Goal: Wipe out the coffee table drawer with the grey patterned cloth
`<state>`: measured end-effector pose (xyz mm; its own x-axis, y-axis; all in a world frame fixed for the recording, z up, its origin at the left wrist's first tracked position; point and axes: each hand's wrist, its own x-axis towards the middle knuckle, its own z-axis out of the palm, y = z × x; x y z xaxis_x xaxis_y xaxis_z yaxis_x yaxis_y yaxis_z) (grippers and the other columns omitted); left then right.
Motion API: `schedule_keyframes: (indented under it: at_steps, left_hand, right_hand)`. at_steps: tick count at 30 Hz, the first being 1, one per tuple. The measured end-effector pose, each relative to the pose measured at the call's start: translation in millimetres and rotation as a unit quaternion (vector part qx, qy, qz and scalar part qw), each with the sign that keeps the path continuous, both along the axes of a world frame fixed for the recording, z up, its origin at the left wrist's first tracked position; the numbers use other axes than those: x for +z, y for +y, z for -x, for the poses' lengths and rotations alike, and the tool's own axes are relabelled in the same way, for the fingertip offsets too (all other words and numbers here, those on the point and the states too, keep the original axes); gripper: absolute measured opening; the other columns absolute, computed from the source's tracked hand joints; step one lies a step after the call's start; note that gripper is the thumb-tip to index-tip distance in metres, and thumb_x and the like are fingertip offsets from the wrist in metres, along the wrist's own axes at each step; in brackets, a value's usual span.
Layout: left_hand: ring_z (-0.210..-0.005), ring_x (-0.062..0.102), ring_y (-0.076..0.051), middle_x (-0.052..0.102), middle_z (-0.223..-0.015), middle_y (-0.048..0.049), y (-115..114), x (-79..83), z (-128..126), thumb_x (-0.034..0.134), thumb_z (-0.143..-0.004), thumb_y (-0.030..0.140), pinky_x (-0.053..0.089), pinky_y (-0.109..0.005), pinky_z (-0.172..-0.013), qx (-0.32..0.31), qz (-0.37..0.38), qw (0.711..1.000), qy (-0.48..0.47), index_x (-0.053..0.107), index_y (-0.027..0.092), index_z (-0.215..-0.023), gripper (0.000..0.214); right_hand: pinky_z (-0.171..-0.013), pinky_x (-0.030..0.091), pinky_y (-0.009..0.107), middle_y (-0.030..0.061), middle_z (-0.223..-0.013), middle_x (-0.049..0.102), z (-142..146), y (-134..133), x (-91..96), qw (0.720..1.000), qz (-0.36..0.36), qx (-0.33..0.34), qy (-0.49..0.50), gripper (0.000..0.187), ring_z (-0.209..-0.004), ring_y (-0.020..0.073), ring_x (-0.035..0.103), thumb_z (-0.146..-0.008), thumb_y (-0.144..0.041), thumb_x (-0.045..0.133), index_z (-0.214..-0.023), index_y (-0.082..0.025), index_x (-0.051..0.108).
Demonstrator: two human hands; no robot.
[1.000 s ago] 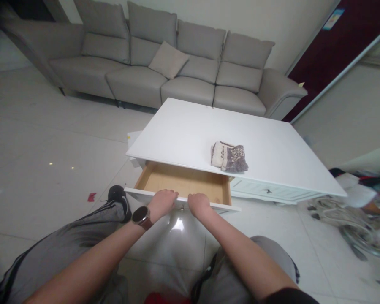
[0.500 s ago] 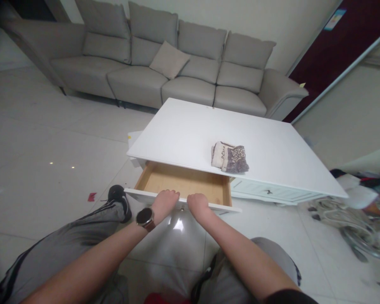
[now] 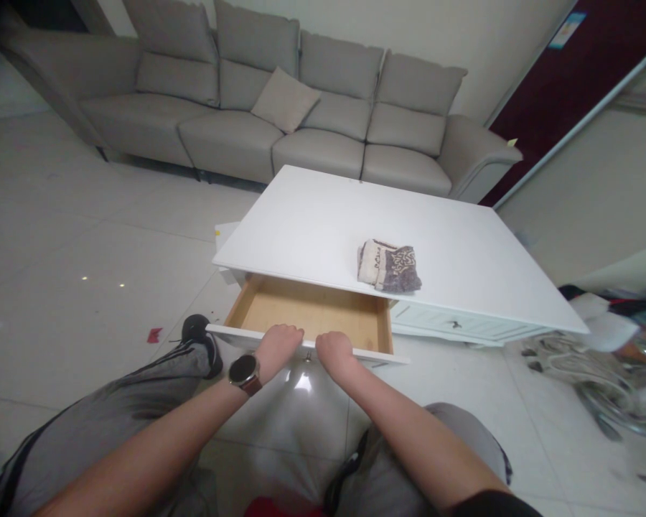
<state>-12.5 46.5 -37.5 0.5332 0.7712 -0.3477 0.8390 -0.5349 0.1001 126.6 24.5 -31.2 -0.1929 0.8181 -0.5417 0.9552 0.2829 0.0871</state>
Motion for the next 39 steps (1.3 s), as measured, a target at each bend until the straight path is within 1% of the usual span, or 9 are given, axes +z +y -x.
schedule_keyframes:
  at_steps: [5, 9, 19, 23, 26, 29, 33, 36, 39]
  left_hand:
    - [-0.105, 0.072, -0.03, 0.075, -0.101, -0.0196, -2, 2.9, 0, 0.045, -0.098, 0.005, 0.056, -0.039, -0.085, -0.006, 0.011, 1.0, 0.002, 0.074, 0.007, -0.105, 0.029]
    - [-0.106, 0.072, -0.029, 0.075, -0.102, -0.0193, -4, 3.2, 0, 0.045, -0.099, 0.005, 0.056, -0.037, -0.085, -0.009, 0.016, 1.0, 0.014, 0.074, 0.008, -0.105, 0.03]
    - [-0.104, 0.071, -0.029, 0.075, -0.102, -0.0195, -7, 2.9, 3, 0.045, -0.098, 0.005, 0.055, -0.037, -0.084, -0.027, 0.017, 0.999, 0.022, 0.075, 0.009, -0.105, 0.031]
    - [-0.102, 0.071, -0.03, 0.074, -0.1, -0.019, -11, 2.2, 4, 0.044, -0.098, 0.005, 0.054, -0.038, -0.083, -0.021, 0.014, 1.0, 0.012, 0.074, 0.01, -0.103, 0.03]
    - [-0.101, 0.072, -0.029, 0.075, -0.1, -0.0182, -14, -0.5, 4, 0.044, -0.098, 0.006, 0.054, -0.037, -0.082, -0.013, 0.009, 1.0, 0.003, 0.073, 0.011, -0.103, 0.03]
    - [-0.101, 0.072, -0.028, 0.075, -0.102, -0.0177, -10, -5.0, 3, 0.044, -0.099, 0.007, 0.054, -0.036, -0.082, -0.002, 0.0, 1.0, 0.002, 0.072, 0.011, -0.107, 0.029]
    - [-0.101, 0.072, -0.029, 0.075, -0.104, -0.0187, 3, -9.2, 2, 0.044, -0.099, 0.006, 0.055, -0.037, -0.081, -0.003, -0.02, 1.0, -0.005, 0.071, 0.01, -0.11, 0.03]
    - [-0.102, 0.072, -0.029, 0.075, -0.103, -0.0185, 11, -7.9, 1, 0.045, -0.099, 0.007, 0.055, -0.038, -0.083, -0.018, -0.026, 0.999, -0.006, 0.072, 0.01, -0.108, 0.029]
    - [-0.102, 0.072, -0.029, 0.075, -0.102, -0.019, 13, -3.9, 0, 0.045, -0.099, 0.006, 0.055, -0.038, -0.084, -0.029, -0.023, 0.999, 0.0, 0.073, 0.009, -0.105, 0.03]
  right_hand:
    - [-0.085, 0.057, 0.037, 0.0248, -0.109, 0.075, 1, -3, 1.4, 1.0, 0.003, -0.002, 0.003, 0.036, -0.107, 0.0298, 0.073, -0.095, -0.003, 0.044, -0.113, -0.006, 0.074]
    - [-0.084, 0.057, 0.037, 0.0256, -0.109, 0.074, 4, -6, 2.2, 1.0, 0.01, -0.007, 0.006, 0.036, -0.106, 0.0293, 0.073, -0.094, -0.002, 0.044, -0.113, -0.006, 0.075]
    - [-0.085, 0.056, 0.038, 0.0234, -0.111, 0.075, 6, -10, 4.9, 1.0, 0.029, 0.004, 0.006, 0.036, -0.108, 0.03, 0.072, -0.094, -0.001, 0.044, -0.112, -0.006, 0.075]
    - [-0.085, 0.056, 0.037, 0.0207, -0.114, 0.074, 6, -11, 4.6, 1.0, 0.025, 0.007, 0.009, 0.036, -0.109, 0.0293, 0.072, -0.096, -0.004, 0.044, -0.116, -0.01, 0.073]
    - [-0.084, 0.056, 0.036, 0.0194, -0.113, 0.075, 5, -11, 0.4, 1.0, 0.019, -0.003, 0.009, 0.036, -0.107, 0.0281, 0.073, -0.097, -0.004, 0.043, -0.117, -0.012, 0.072]
    - [-0.083, 0.056, 0.036, 0.019, -0.112, 0.075, 2, -6, -6.4, 1.0, -0.003, -0.01, 0.01, 0.035, -0.105, 0.0276, 0.073, -0.098, -0.006, 0.043, -0.116, -0.013, 0.072]
    - [-0.083, 0.056, 0.035, 0.0193, -0.11, 0.075, -3, 3, -12.3, 0.999, -0.039, -0.02, 0.01, 0.034, -0.104, 0.0271, 0.073, -0.098, -0.007, 0.042, -0.119, -0.012, 0.07]
    - [-0.083, 0.056, 0.035, 0.0206, -0.11, 0.075, -3, 7, -10.6, 0.999, -0.04, -0.025, 0.007, 0.034, -0.104, 0.0273, 0.074, -0.098, -0.007, 0.043, -0.119, -0.011, 0.069]
    - [-0.084, 0.057, 0.036, 0.0216, -0.11, 0.075, 1, 6, -6.3, 0.999, -0.029, -0.038, 0.01, 0.034, -0.104, 0.0277, 0.074, -0.097, -0.006, 0.044, -0.117, -0.011, 0.071]
